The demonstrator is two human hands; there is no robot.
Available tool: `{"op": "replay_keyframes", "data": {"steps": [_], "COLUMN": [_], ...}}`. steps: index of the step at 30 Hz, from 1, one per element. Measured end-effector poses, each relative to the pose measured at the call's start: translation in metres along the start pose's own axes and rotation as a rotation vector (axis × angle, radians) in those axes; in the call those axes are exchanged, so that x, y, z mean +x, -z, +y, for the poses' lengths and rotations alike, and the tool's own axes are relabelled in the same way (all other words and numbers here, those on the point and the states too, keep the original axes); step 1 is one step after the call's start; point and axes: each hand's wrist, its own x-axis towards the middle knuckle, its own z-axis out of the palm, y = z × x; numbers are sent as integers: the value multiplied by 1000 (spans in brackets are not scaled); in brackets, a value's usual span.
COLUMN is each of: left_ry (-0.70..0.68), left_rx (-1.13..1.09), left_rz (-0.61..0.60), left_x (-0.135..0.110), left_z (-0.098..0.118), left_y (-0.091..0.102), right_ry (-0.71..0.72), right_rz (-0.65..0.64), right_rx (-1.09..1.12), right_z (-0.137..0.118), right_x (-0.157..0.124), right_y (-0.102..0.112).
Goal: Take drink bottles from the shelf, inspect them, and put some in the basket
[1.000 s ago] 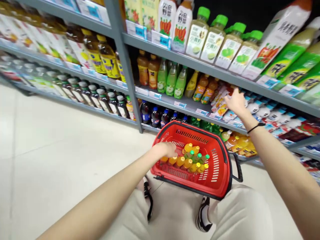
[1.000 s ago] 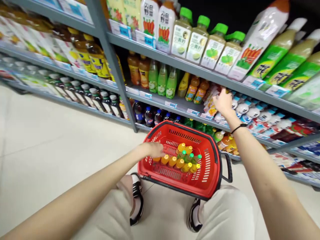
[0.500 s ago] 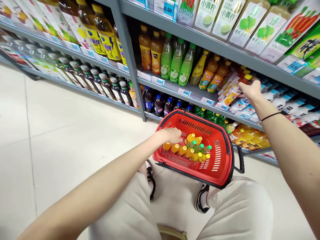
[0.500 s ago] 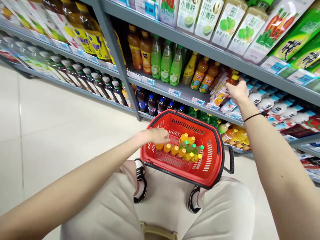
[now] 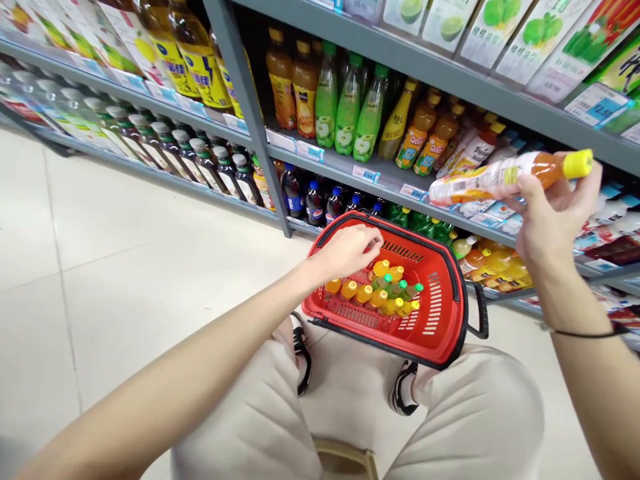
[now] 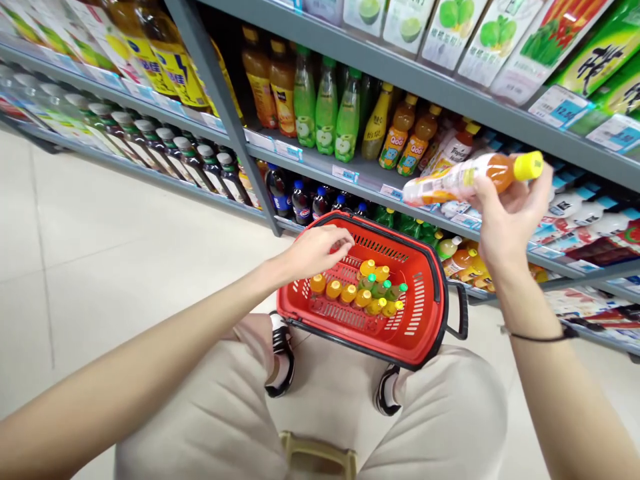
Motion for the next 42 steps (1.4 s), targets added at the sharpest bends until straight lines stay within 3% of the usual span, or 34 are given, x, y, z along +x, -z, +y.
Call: {"op": "replay_keyframes", "data": {"steps": [2, 4, 6, 9, 13, 15, 21, 27, 33, 37, 42], "left_ry": [-33, -43, 2, 146, 250, 293, 364, 435, 354, 276, 248], "left_rx": [-50, -110, -223, -416, -603, -634, -553, -340, -184, -126, -48], "left_rz": [151, 230, 201, 12, -302, -363, -330, -403, -425, -437, -442], "left_x": [0, 0, 0, -1, 0, 0, -4, -14, -19, -15, -12], "left_z": [6, 12, 16, 21, 29, 35, 50, 65, 70, 70, 71], "left_y": [2, 4, 5, 1, -13, -22, -37, -42, -59, -57, -52], "right_ry": [-43, -266, -472, -665, -714, -754, -915, -1023, -1027, -968, -995], "right_rz": [5, -7, -42, -59, -55, -17, -8, -73, -147, -210, -171], "right_rx": [94, 193, 276, 360, 381, 370, 457, 602, 632, 579, 568], "right_z": [-11, -11, -4, 9, 18, 21, 22, 2, -13, -12, -5], "right_x": [-32, -65, -93, -117, -120, -119, -127, -130, -130, -132, -133], "right_y": [2, 4, 7, 14, 18, 16, 4, -6, -14, -15, -14]}}
